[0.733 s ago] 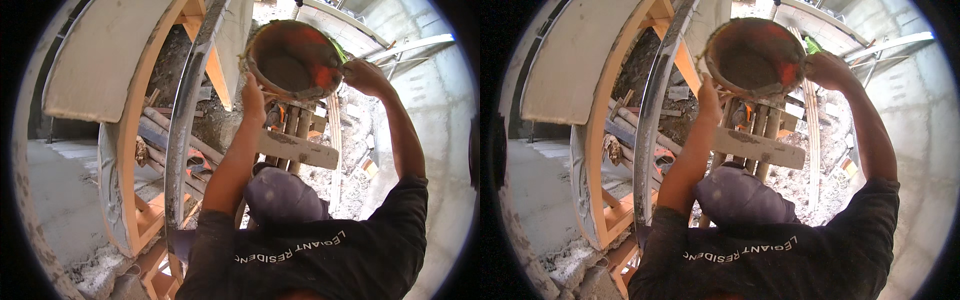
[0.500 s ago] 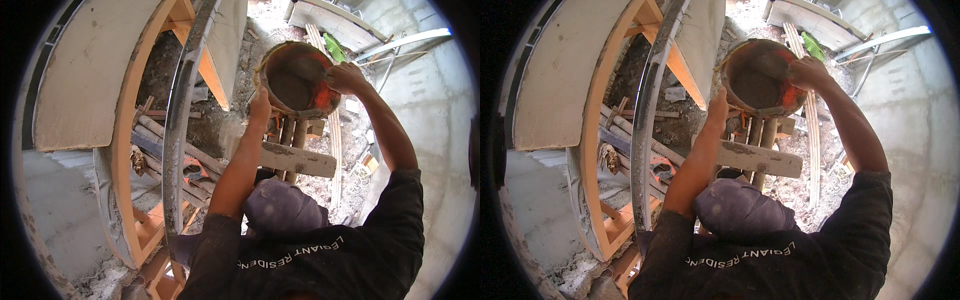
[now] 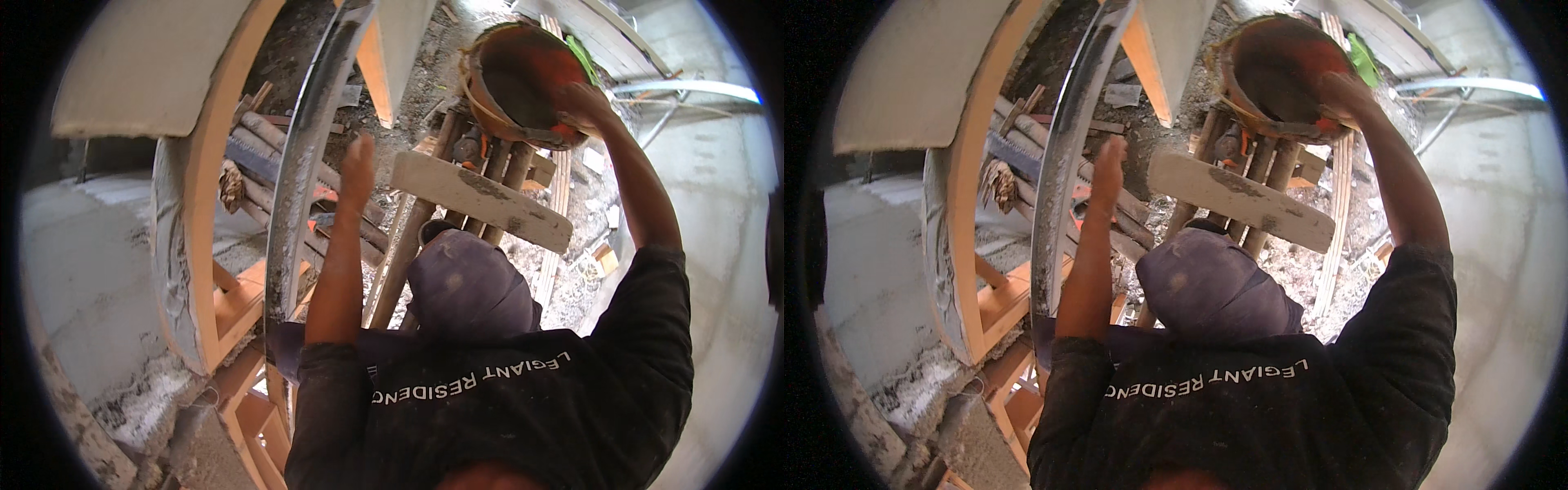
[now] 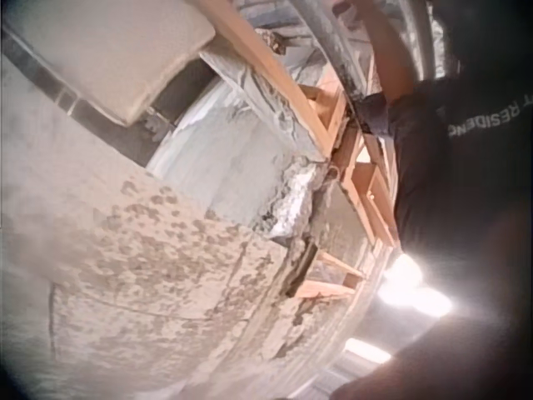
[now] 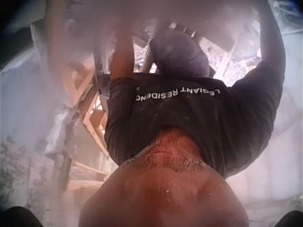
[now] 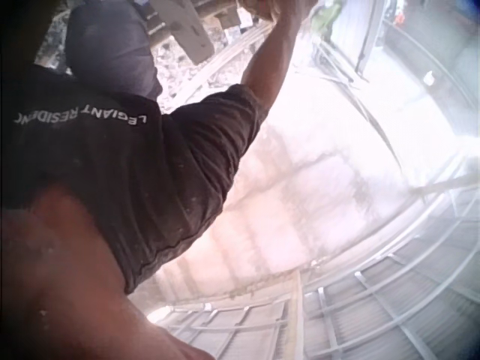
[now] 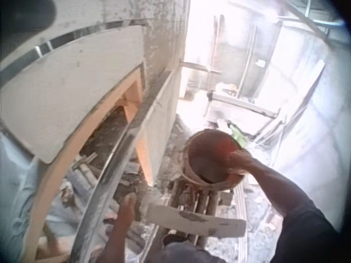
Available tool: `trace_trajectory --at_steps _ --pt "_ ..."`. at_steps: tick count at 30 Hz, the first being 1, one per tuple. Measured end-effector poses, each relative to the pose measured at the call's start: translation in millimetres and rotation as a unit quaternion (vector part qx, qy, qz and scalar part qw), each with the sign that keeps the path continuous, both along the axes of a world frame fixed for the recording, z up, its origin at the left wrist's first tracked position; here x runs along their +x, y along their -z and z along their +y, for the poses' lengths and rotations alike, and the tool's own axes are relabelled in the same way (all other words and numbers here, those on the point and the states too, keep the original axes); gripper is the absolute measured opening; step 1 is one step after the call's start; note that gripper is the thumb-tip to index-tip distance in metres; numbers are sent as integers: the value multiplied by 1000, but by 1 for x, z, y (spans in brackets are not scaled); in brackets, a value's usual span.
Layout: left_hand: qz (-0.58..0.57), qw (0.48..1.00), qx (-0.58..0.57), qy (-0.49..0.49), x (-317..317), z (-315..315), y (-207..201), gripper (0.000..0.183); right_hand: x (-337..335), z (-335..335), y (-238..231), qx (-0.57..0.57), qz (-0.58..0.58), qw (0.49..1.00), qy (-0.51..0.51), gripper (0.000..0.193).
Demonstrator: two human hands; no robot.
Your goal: The person applies mortar to a curved wooden form using a trowel and then places stone tiles onto the mortar, pressing them into position. The person repeats this process, applying mortar and setting tiles along the curved structure.
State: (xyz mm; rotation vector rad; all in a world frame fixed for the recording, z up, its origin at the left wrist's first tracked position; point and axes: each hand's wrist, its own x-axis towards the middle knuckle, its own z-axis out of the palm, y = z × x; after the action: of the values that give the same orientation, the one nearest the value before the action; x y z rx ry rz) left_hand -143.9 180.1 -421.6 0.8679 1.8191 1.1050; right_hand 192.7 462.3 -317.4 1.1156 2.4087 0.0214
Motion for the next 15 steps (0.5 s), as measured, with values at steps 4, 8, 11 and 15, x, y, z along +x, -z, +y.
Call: trace_trajectory --at_steps 4,8,11,15 --pt "-22 997 53 50 51 -17 24 59 -9 -31 -22 30 156 985 73 24" --pt "-21 995 18 94 63 -21 16 65 -19 -124 -33 9 457 889 -24 23" --pt "-73 996 45 21 61 -32 53 65 -41 -222 -15 -13 335 940 -64 76" --pt "-117 990 21 -70 50 -54 44 60 -49 -250 22 -25 217 976 3 105"
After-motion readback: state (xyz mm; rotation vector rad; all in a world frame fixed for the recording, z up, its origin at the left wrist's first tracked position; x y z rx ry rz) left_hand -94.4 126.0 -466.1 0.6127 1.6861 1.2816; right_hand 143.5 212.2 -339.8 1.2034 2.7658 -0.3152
